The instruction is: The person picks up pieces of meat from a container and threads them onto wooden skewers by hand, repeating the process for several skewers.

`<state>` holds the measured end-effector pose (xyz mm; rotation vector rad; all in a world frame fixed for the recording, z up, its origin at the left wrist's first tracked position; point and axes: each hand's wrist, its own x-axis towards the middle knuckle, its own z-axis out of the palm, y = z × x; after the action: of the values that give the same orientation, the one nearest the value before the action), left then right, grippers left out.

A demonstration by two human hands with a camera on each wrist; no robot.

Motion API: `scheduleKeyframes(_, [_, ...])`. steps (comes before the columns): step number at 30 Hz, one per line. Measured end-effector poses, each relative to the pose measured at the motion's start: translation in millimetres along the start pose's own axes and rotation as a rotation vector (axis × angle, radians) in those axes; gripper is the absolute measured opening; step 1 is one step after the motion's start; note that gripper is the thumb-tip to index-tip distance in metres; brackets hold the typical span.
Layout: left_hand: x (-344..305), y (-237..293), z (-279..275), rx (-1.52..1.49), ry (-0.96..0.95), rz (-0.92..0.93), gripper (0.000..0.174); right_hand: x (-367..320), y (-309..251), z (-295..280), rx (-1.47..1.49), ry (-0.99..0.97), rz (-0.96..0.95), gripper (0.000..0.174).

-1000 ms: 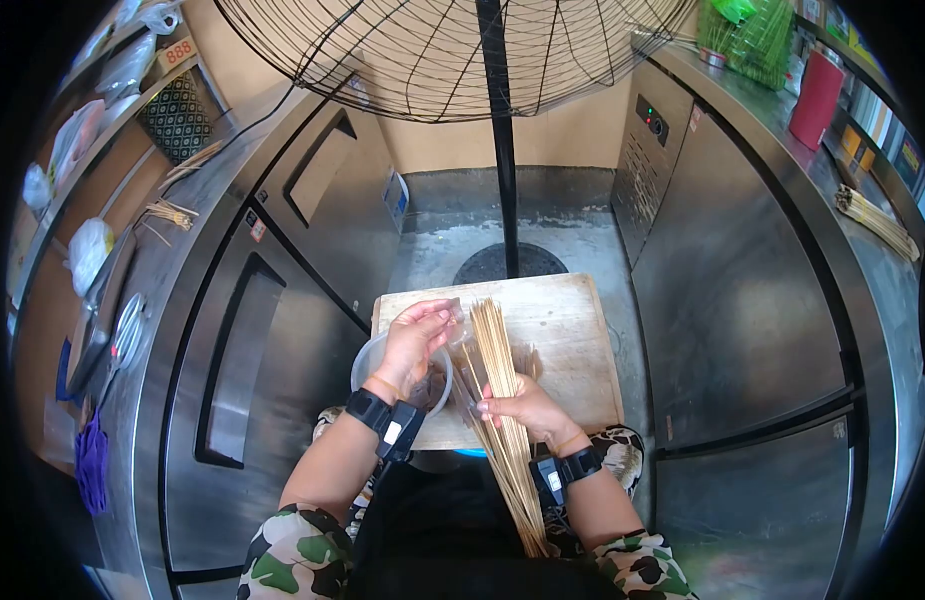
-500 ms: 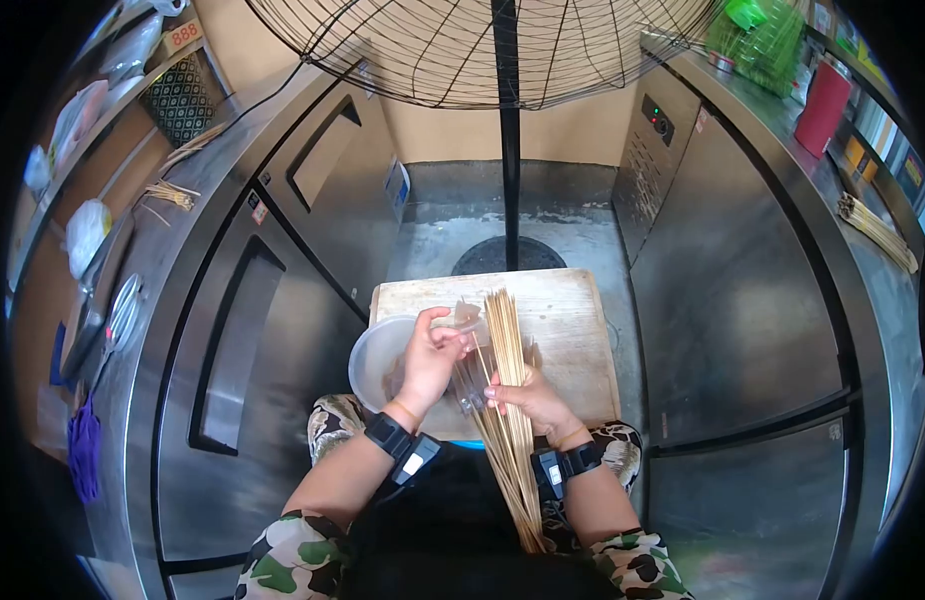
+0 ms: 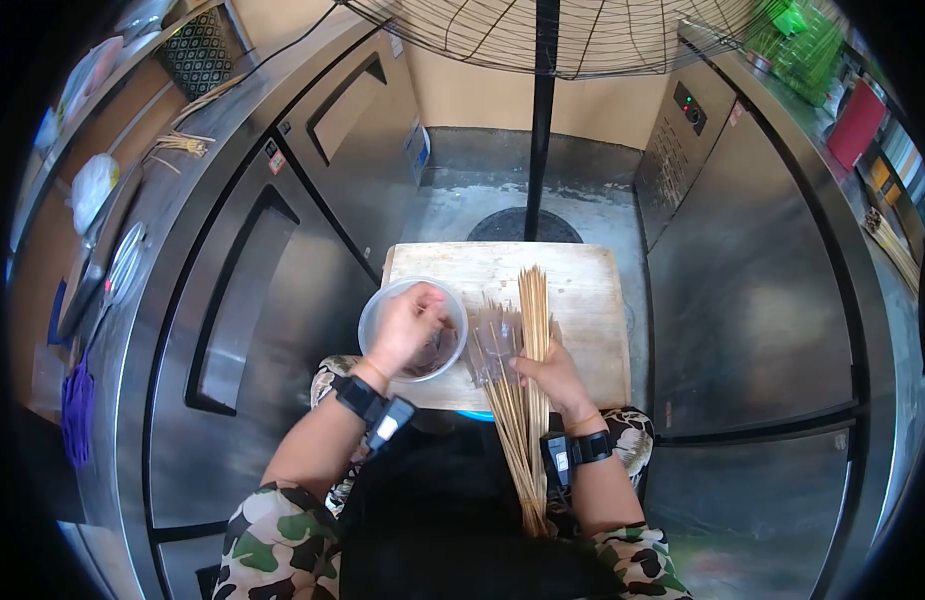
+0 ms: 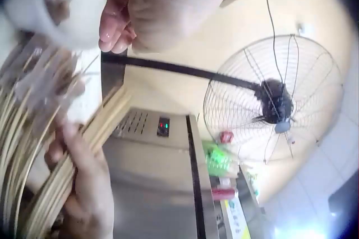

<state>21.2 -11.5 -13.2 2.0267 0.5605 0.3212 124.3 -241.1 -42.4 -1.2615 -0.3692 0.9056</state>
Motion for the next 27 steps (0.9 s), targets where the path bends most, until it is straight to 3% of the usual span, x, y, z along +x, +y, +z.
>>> scheduleKeyframes(1, [3.3,-7.0,-12.5,0.286,0.047,0.052,0.015,-0.3,-2.5,0.4,0.018,-0.008,0.018,0.015])
scheduleKeyframes(2, [2.2,-12.6,-21.8,0.591,-0.031,-0.033,0.019,1.5,1.5,-2.0,0.001,-0.023,0.044,0.012])
scheduleKeyframes(6, [-7.7,-24.1,-17.5,0.850,-0.273,-0.158,0.027,3.2,-0.3,-0.8,0.130,-0.059,0.104,0.008])
scheduleKeyframes(9, [-3.8,-48.0,-9.7,0.942,-0.209,0.021,0.030,4.7,1.0,-3.7,0.161,-0.030,0.142,0.012])
scheduleKeyframes(12, [0.1,-40.3,-9.3,0.869,-0.269,-0.070,0.035,5.5,0.0,-3.0,0.095,0.012,0.141,0.014])
scheduleKeyframes(15, [2.4,-44.2,-13.0,0.679,-0.312,-0.037,0.028,8.3,2.5,-5.4,0.090,-0.004,0.107,0.017])
scheduleKeyframes(18, [0.7,-36.0,-20.1,-0.039,-0.376,-0.397,0.020,9.2,2.2,-3.6,0.112,-0.024,0.074,0.019])
scheduleKeyframes(21, [-4.8,-26.8,-31.3,-0.234,-0.363,-0.369,0.021,6.2,-5.5,0.9,0.127,-0.037,0.079,0.019])
scheduleKeyframes(27, [-19.1,10.4,-50.3,-0.468,-0.303,-0.496,0.019,5.0,-10.4,1.2,0.139,-0.049,0.110,0.019])
